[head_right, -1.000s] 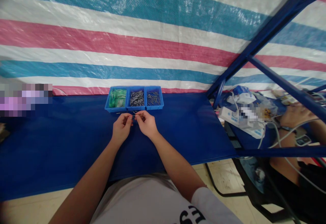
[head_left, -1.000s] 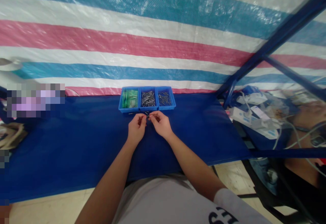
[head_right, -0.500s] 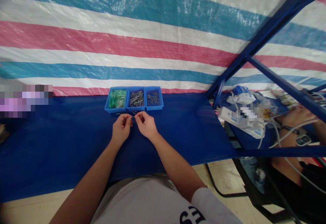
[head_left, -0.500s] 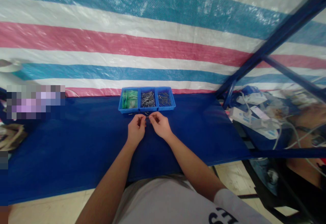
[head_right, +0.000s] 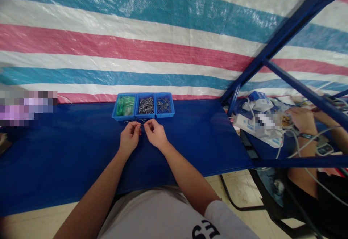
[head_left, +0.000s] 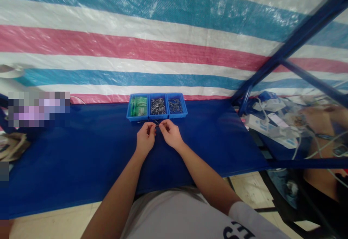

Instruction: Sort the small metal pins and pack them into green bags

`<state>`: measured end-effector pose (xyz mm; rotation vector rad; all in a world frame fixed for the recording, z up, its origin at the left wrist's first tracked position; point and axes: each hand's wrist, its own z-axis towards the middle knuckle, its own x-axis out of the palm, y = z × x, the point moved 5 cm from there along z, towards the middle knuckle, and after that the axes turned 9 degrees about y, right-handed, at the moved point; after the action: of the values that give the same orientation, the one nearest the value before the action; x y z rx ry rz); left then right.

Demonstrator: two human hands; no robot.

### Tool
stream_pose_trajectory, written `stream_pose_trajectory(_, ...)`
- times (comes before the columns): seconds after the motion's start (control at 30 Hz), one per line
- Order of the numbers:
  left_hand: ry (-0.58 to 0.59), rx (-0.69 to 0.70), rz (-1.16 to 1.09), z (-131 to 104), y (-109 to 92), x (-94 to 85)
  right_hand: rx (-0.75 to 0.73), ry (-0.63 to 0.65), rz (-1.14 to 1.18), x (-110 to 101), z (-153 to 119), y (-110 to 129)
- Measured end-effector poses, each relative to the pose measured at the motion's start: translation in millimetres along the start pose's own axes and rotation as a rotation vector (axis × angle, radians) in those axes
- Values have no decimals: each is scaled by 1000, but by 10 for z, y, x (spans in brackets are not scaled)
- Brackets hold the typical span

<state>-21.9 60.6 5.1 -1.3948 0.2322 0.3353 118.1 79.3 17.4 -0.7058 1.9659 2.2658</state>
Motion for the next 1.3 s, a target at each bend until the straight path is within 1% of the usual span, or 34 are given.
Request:
stream_pose_trajectory(0.27, -3, 10, 30, -12, -36, -11, -19, 8, 21, 11, -1, 9)
stream_pose_trajectory(0.53, -6, -25, 35, -10, -16, -20, -20, 2, 32, 25, 3, -26)
stream_pose_trajectory(0.73, 0, -36, 81, -15, -39, -33, -52, 69, 67, 57, 15, -20)
stream_pose_trajectory(0.97, 29, -33, 132, -11, -34, -44, -47, 70, 61, 44, 16, -2)
stream_pose_trajectory(1.1, 27, -36, 118, -7, -10, -42, -42, 49, 74, 28, 22, -7)
stream_pose_trajectory(1.3, 43, -60, 90, -3, -22, -33, -46, 73, 68, 34, 18, -6)
